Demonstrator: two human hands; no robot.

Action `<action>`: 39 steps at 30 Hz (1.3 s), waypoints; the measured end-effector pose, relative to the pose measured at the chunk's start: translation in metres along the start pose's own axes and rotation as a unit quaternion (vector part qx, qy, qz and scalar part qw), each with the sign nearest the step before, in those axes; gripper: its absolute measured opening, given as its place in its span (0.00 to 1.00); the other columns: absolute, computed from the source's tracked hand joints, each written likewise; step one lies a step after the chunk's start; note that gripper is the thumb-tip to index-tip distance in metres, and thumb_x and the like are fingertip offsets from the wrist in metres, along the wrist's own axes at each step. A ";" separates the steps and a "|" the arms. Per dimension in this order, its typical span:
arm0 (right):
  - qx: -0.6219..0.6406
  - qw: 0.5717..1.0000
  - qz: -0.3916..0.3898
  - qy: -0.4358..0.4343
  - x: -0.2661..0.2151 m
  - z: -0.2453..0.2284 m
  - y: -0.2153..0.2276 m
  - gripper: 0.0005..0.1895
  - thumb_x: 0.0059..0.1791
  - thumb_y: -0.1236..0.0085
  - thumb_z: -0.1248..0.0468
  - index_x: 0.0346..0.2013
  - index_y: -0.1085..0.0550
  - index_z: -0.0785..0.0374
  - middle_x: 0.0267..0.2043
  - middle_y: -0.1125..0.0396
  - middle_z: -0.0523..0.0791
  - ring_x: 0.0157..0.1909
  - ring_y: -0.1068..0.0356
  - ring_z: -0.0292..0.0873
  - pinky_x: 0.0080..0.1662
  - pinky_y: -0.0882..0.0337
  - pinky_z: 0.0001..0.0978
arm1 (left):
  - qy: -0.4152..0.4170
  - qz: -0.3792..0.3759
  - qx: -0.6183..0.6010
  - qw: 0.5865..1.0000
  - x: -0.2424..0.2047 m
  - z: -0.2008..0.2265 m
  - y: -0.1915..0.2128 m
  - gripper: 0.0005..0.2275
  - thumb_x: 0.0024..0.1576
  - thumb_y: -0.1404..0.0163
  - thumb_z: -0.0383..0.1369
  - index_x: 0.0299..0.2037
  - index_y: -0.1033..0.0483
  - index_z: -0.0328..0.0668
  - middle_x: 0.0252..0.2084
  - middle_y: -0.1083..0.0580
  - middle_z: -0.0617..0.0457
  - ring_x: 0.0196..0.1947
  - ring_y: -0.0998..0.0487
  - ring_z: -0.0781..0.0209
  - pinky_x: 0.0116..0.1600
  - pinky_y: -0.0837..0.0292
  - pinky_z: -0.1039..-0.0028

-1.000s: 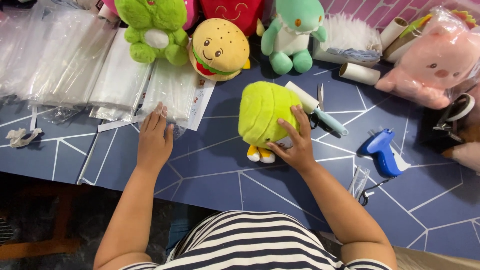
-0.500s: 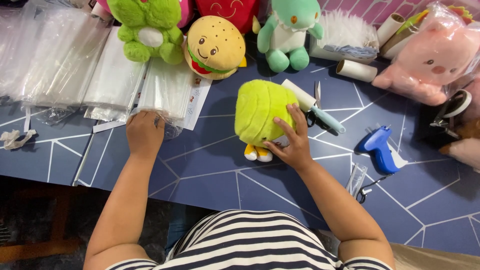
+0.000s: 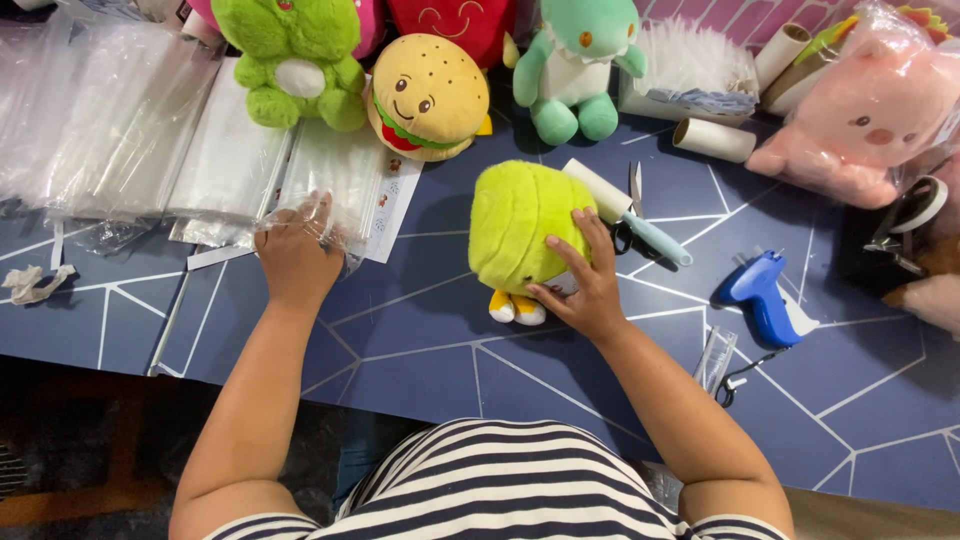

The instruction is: The person cleans a green plush toy using a lint roller and then places the toy into a plastic bag, sealing it with a small tie.

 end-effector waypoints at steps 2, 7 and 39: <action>0.002 1.000 0.002 -0.001 0.000 -0.001 -0.001 0.36 0.43 0.25 0.53 0.63 0.26 0.58 0.72 0.46 0.61 0.74 0.49 0.70 0.70 0.48 0.65 | 0.007 0.017 0.006 1.000 -0.007 -0.011 -0.018 0.11 0.56 0.42 0.39 0.47 0.16 0.53 0.33 0.22 0.55 0.47 0.19 0.56 0.55 0.35 0.61; -0.001 1.000 0.002 -0.006 0.000 0.000 0.000 0.36 0.42 0.24 0.53 0.62 0.26 0.57 0.72 0.46 0.60 0.74 0.49 0.70 0.70 0.48 0.64 | 0.021 0.061 -0.038 0.997 -0.017 -0.020 -0.004 0.06 0.54 0.40 0.32 0.40 0.13 0.54 0.24 0.22 0.57 0.31 0.18 0.59 0.43 0.26 0.72; 0.186 0.963 0.007 -0.194 0.045 -0.074 -0.040 0.09 0.46 0.31 0.68 0.37 0.16 0.47 0.35 0.21 0.37 0.40 0.19 0.41 0.45 0.21 0.30 | 0.115 -0.157 -0.610 0.768 -0.006 0.090 0.156 0.15 0.44 0.29 0.33 0.31 0.24 0.39 0.13 0.35 0.53 0.16 0.36 0.71 0.22 0.36 0.80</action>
Point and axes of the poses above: each hand's wrist, its own x-axis towards the middle knuckle, its own y-axis out of the back of the hand, z = x × y, the point moved 9 cm from there along x, towards the middle knuckle
